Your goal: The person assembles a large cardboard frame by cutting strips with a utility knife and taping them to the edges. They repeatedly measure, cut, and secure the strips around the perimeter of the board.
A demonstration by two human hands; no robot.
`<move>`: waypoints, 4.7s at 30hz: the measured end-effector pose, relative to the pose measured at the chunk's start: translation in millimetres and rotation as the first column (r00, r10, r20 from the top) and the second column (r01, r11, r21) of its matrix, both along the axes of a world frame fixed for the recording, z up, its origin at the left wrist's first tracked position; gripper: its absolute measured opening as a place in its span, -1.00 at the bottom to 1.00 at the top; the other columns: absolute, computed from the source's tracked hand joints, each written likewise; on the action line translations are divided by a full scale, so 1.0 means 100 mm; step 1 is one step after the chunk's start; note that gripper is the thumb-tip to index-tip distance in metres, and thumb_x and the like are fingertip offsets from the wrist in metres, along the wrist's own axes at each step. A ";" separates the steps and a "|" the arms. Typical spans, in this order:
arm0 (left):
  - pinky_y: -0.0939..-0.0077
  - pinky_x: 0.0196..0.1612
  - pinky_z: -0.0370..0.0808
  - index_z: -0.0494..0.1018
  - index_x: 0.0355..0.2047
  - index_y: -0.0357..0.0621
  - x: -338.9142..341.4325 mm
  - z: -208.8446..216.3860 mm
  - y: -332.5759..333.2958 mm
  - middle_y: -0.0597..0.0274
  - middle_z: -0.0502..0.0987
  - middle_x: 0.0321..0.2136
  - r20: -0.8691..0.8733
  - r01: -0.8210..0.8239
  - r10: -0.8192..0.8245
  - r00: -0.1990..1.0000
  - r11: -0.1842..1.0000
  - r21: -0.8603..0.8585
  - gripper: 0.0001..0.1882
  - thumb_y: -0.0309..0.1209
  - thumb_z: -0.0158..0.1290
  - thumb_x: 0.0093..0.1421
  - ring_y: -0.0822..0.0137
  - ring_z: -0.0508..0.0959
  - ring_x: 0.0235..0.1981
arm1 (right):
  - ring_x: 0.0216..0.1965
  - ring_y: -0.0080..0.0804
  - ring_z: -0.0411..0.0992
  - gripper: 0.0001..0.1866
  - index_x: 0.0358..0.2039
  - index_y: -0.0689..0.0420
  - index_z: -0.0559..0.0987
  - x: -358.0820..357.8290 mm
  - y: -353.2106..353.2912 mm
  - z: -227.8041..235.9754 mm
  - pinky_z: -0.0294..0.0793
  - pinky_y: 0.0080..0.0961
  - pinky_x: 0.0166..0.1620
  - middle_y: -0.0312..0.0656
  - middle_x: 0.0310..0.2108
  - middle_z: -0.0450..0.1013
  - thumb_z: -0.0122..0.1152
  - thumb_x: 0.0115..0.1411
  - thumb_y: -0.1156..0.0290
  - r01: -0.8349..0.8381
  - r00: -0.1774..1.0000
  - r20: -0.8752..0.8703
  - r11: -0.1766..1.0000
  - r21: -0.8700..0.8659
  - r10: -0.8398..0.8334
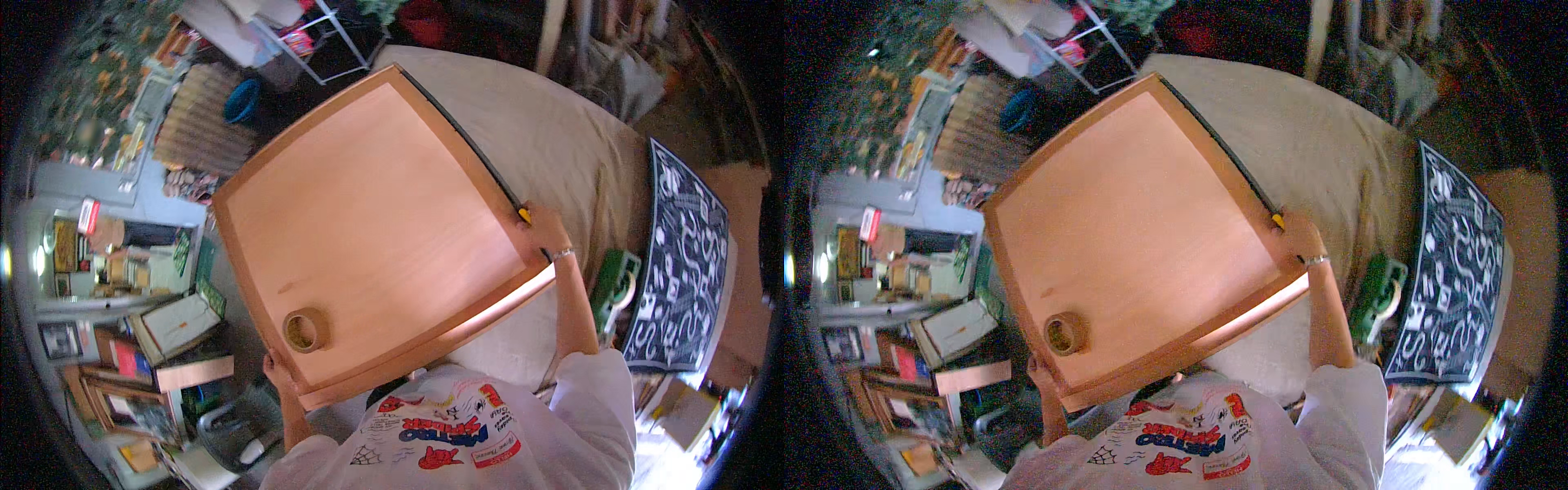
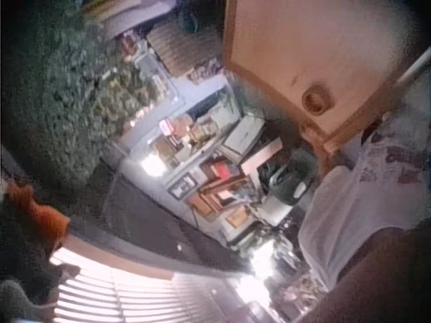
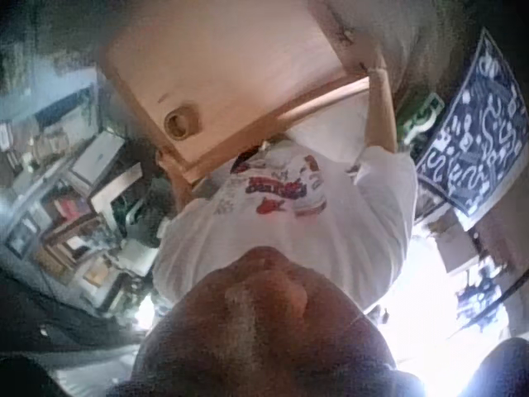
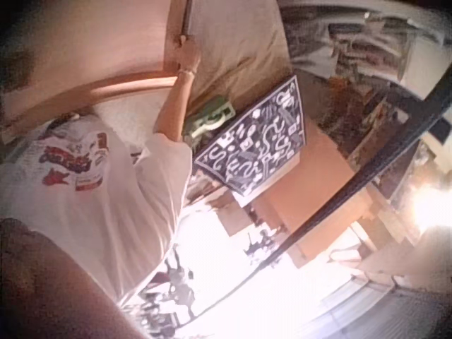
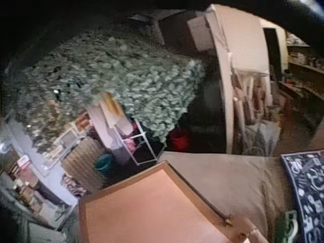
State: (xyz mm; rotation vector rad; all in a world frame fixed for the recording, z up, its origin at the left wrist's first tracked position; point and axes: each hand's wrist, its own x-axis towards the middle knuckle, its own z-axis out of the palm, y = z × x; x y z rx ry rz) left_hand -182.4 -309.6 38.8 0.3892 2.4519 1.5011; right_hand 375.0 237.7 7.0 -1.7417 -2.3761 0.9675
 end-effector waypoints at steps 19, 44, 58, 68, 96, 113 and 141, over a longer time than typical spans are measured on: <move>0.13 -0.15 0.48 0.57 -0.17 -0.33 -2.28 -1.31 3.79 -0.11 0.64 -0.27 -0.240 0.631 -0.794 0.558 0.594 -0.500 -0.52 -0.04 0.06 0.43 -0.01 0.60 -0.26 | -0.36 -0.55 0.44 -0.73 0.03 0.17 0.59 0.62 -3.02 -0.09 0.47 -0.45 -0.37 -0.28 -0.35 0.54 0.23 0.39 0.34 0.815 0.459 -0.230 0.509 -0.275 -0.858; 0.11 -0.08 0.42 0.58 -0.53 0.00 4.48 -0.94 2.38 0.26 0.54 -0.37 -0.196 0.873 -0.870 -0.453 -0.389 -0.294 -0.78 -0.27 0.43 0.01 0.06 0.49 -0.20 | -0.28 0.13 0.56 -0.75 -0.34 0.22 0.69 -0.07 -4.42 -0.55 0.52 -0.12 -0.18 0.06 -0.34 0.56 0.48 0.12 0.28 0.970 0.116 -0.277 0.169 -0.177 -0.954; 0.13 -0.15 0.43 0.36 -0.27 -0.15 4.56 -1.05 2.47 0.09 0.44 -0.35 -0.143 0.894 -0.925 -0.352 -0.287 -0.343 -0.33 -0.10 0.57 -0.19 0.01 0.46 -0.23 | -0.40 0.01 0.53 -0.77 -0.29 0.29 0.57 -0.06 -4.43 -0.51 0.48 -0.19 -0.25 0.07 -0.43 0.51 0.37 0.25 0.36 0.959 0.172 -0.333 0.235 -0.159 -0.927; 0.18 -0.11 0.46 0.41 -0.28 -0.11 4.57 -0.80 2.45 0.12 0.45 -0.26 -0.182 0.844 -0.872 -0.454 -0.355 -0.403 -0.36 0.00 0.50 -0.14 0.06 0.50 -0.17 | -0.42 -0.12 0.55 -0.64 0.22 0.26 0.29 -0.18 -4.93 -0.26 0.56 -0.32 -0.32 0.01 -0.25 0.56 0.00 0.47 0.49 0.940 0.289 -0.369 0.334 -0.063 -0.883; 0.06 -0.06 0.46 0.57 -0.42 -0.07 4.17 -0.87 2.35 0.11 0.58 -0.35 -0.079 0.844 -0.907 -0.414 -0.350 -0.406 -0.89 -0.39 0.26 0.20 0.02 0.55 -0.18 | -0.41 0.12 0.61 -0.56 0.27 0.23 0.34 -0.34 -4.68 -0.21 0.62 -0.08 -0.42 0.14 -0.18 0.59 0.00 0.48 0.29 0.766 0.619 0.098 0.626 0.144 -0.779; 0.11 0.18 0.40 0.48 0.02 -0.21 0.24 -0.60 1.90 -0.02 0.54 -0.02 -0.294 0.792 -0.805 0.515 0.578 -0.194 -0.57 -0.22 0.28 0.29 -0.01 0.51 0.08 | -0.62 -0.30 0.52 -0.47 0.42 0.07 0.21 -1.50 -4.37 0.29 0.52 -0.30 -0.54 -0.02 -0.49 0.51 0.03 0.50 0.33 0.792 0.529 -0.395 0.605 -0.089 -0.751; 0.42 -0.33 0.62 0.58 -0.29 -0.36 -3.01 -1.15 2.92 0.06 0.67 -0.47 0.513 0.988 -0.858 -0.035 0.047 0.146 -0.61 -0.21 0.06 0.46 0.35 0.71 -0.43 | -0.42 0.20 0.60 -0.26 0.47 0.25 0.09 -7.19 -3.52 -0.26 0.61 0.01 -0.40 0.21 -0.32 0.60 0.16 0.35 0.46 0.593 0.798 -0.179 0.803 0.060 -0.576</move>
